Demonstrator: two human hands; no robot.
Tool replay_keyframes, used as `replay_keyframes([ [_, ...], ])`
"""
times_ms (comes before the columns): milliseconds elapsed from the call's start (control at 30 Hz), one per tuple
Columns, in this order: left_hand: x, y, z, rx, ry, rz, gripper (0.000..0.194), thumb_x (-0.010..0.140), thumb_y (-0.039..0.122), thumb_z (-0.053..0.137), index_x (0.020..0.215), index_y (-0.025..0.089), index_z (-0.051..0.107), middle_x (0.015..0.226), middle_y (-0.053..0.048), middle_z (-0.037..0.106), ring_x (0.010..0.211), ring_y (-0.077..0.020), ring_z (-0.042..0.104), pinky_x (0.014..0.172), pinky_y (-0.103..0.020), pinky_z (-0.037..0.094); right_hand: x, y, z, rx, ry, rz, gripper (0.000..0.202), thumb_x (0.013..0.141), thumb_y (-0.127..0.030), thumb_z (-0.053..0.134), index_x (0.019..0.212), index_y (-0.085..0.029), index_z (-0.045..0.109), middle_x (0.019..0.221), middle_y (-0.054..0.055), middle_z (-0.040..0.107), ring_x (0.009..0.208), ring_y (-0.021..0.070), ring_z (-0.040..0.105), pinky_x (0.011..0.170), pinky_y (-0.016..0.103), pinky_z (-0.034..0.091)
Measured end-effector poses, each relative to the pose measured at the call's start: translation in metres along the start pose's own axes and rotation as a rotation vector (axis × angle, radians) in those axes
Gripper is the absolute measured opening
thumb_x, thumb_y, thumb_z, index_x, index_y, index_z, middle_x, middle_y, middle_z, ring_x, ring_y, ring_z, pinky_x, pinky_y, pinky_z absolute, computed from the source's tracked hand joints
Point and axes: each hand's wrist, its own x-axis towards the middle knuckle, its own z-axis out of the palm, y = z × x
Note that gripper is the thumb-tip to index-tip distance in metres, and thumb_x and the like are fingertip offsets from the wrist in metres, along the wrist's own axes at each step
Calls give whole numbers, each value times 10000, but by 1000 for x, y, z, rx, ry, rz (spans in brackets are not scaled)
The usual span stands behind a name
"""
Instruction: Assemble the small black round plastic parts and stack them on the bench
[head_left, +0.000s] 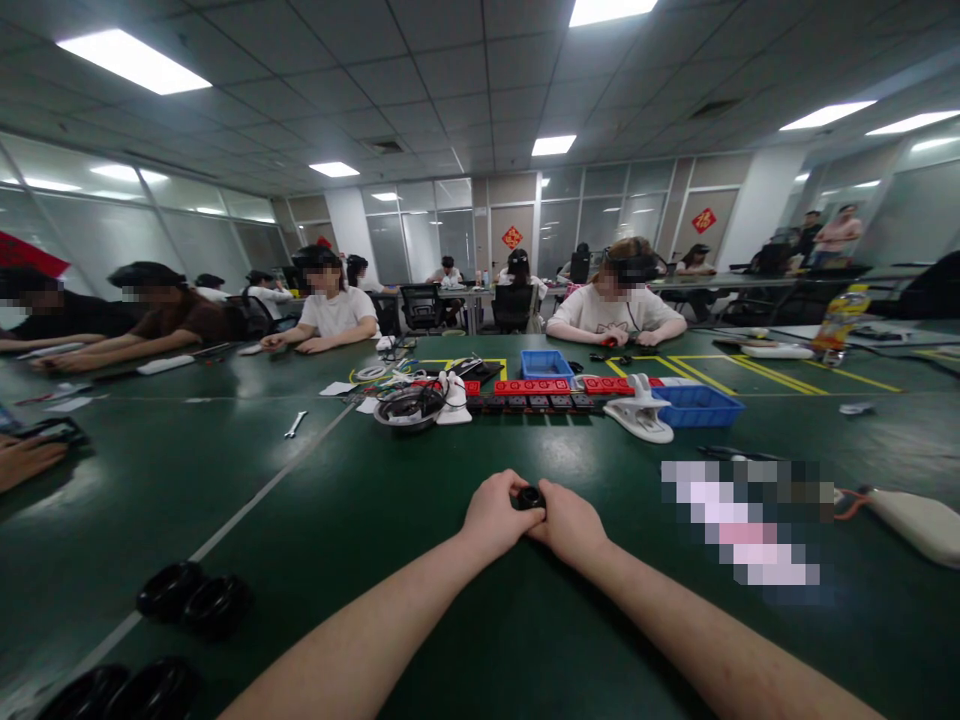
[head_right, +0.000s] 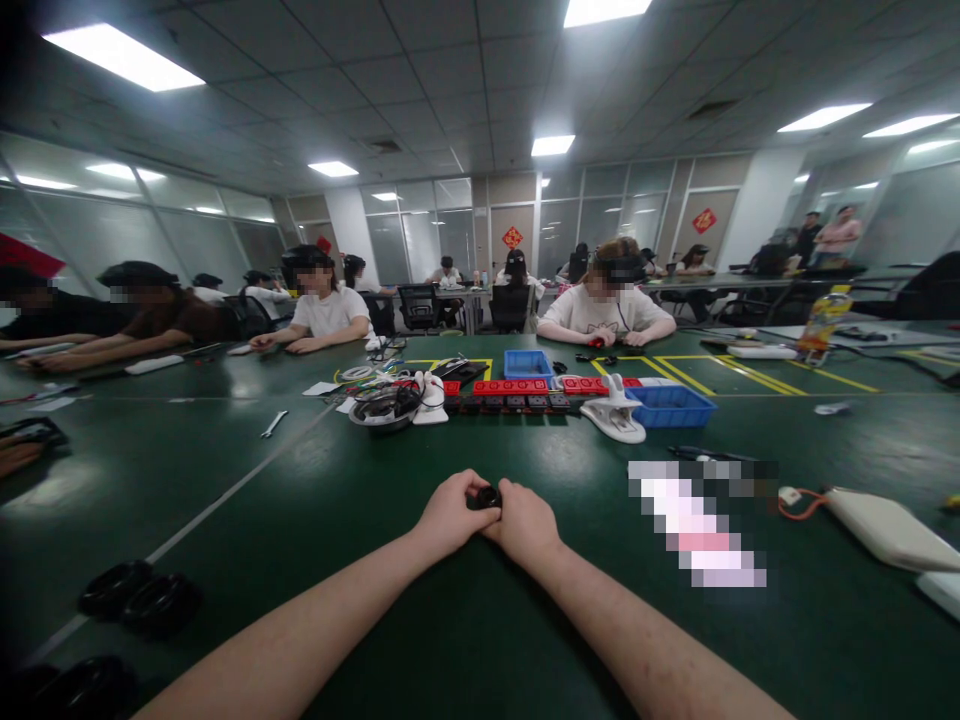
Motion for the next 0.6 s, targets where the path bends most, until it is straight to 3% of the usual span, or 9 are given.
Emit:
replay_keyframes([
  [233, 2, -1, -5, -9, -50, 57, 300, 565, 332, 659, 795, 177, 542, 803, -18, 539, 747, -162, 502, 644, -254, 382, 0, 6, -6, 80, -60, -70, 313, 633, -429, 574, 793, -170, 508, 806, 62, 567, 726, 199, 531, 581, 261, 352],
  [467, 13, -14, -16, -236, -374, 127, 382, 546, 317, 681, 868, 154, 556, 786, -3, 553, 664, -115, 472, 576, -210, 362, 6, 27, -22, 536, -354, -281, 396, 620, -274, 625, 995, -188, 530, 908, 16, 575, 805, 177, 525, 674, 255, 385],
  [600, 15, -18, -15, -287, -432, 130, 399, 539, 300, 691, 881, 145, 558, 784, -4, 563, 657, -107, 471, 579, -209, 352, 8, 31, -22, 633, -423, -278, 364, 616, -248, 627, 966, -176, 555, 861, 1, 585, 779, 169, 529, 668, 249, 390],
])
